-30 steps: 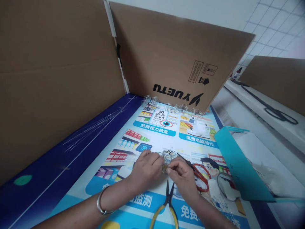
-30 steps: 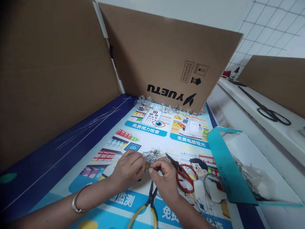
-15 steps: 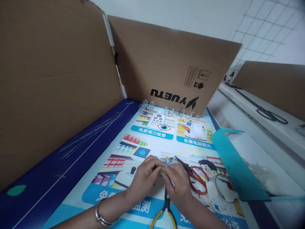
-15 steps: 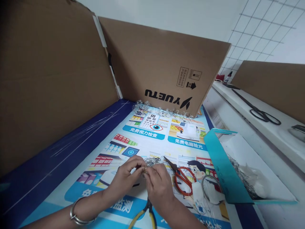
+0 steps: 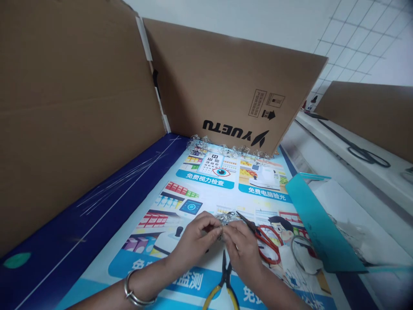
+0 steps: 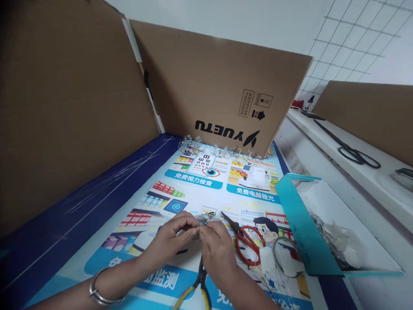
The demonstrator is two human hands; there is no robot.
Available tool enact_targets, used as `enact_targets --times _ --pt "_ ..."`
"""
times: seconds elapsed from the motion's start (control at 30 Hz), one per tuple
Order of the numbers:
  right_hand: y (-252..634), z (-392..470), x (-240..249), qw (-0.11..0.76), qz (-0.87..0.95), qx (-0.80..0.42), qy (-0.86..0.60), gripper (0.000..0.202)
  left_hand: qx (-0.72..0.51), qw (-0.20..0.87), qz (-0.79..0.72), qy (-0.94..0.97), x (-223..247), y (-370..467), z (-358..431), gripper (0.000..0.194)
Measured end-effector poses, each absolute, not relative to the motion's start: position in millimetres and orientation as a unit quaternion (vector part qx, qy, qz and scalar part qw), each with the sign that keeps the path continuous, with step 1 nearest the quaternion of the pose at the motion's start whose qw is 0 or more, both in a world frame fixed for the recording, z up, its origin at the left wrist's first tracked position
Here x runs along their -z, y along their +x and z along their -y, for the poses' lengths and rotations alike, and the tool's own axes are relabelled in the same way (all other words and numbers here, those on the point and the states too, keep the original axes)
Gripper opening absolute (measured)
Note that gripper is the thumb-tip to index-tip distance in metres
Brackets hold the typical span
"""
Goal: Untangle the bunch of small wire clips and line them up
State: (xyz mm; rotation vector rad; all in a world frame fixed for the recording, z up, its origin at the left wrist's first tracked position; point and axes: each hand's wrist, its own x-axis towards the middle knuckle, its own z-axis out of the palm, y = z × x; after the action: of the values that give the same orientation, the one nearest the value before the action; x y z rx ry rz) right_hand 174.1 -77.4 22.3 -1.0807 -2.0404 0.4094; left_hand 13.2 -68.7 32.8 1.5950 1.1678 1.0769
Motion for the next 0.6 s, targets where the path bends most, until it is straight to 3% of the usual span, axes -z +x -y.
enact_targets --times 0.27,0.6 --pt "177 71 -37 0.378 0.77 -0.282 -0.43 0.02 -0.405 0.419 -0.483 0.654 -34 15 66 0.007" --pt "177 71 -32 0.39 0.77 -0.281 -0.42 0.022 -0.419 0.402 -0.514 0.632 -34 19 68 0.01"
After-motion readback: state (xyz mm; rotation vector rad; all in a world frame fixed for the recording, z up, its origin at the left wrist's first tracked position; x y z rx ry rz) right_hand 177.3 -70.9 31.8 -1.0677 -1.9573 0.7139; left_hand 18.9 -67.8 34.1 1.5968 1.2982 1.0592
